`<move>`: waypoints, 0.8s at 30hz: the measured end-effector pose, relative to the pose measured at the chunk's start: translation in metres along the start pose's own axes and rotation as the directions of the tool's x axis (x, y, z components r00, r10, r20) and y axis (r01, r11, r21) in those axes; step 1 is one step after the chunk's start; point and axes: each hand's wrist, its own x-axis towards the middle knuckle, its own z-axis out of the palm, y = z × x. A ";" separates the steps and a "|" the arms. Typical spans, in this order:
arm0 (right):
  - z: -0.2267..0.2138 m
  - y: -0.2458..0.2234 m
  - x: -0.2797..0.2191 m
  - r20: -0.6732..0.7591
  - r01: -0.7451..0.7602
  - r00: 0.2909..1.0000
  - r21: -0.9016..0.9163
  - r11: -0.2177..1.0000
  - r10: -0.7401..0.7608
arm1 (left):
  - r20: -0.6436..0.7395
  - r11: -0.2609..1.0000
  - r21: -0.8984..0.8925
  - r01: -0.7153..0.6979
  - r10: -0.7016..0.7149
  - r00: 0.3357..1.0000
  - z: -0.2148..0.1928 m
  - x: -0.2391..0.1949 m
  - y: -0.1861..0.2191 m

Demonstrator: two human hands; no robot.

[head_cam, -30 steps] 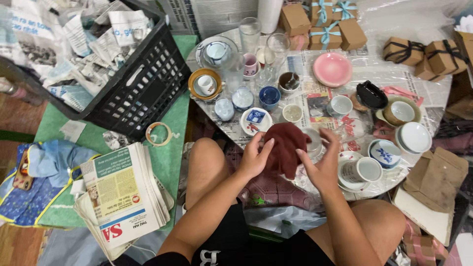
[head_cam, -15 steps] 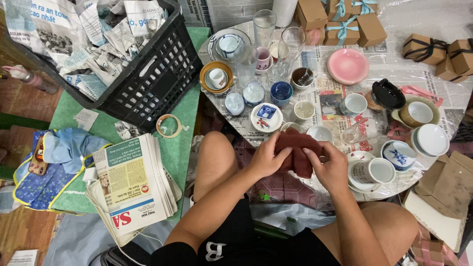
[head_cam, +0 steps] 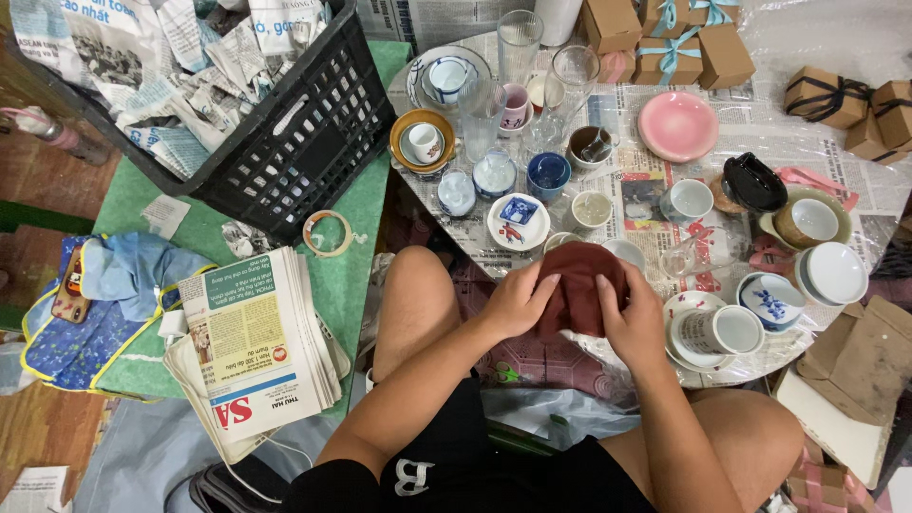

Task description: The person sits at a table and wipes various ceramic and glass items, including cups, bowls, and a glass, using a red cloth. The person handles each item one at a time, wiping the exterior and interior surfaces before placing them back on the table.

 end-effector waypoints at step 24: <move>-0.003 0.003 0.001 0.149 -0.162 0.974 -0.052 0.985 0.168 | 0.027 0.966 0.249 0.077 -0.086 0.996 -0.005 0.004 0.006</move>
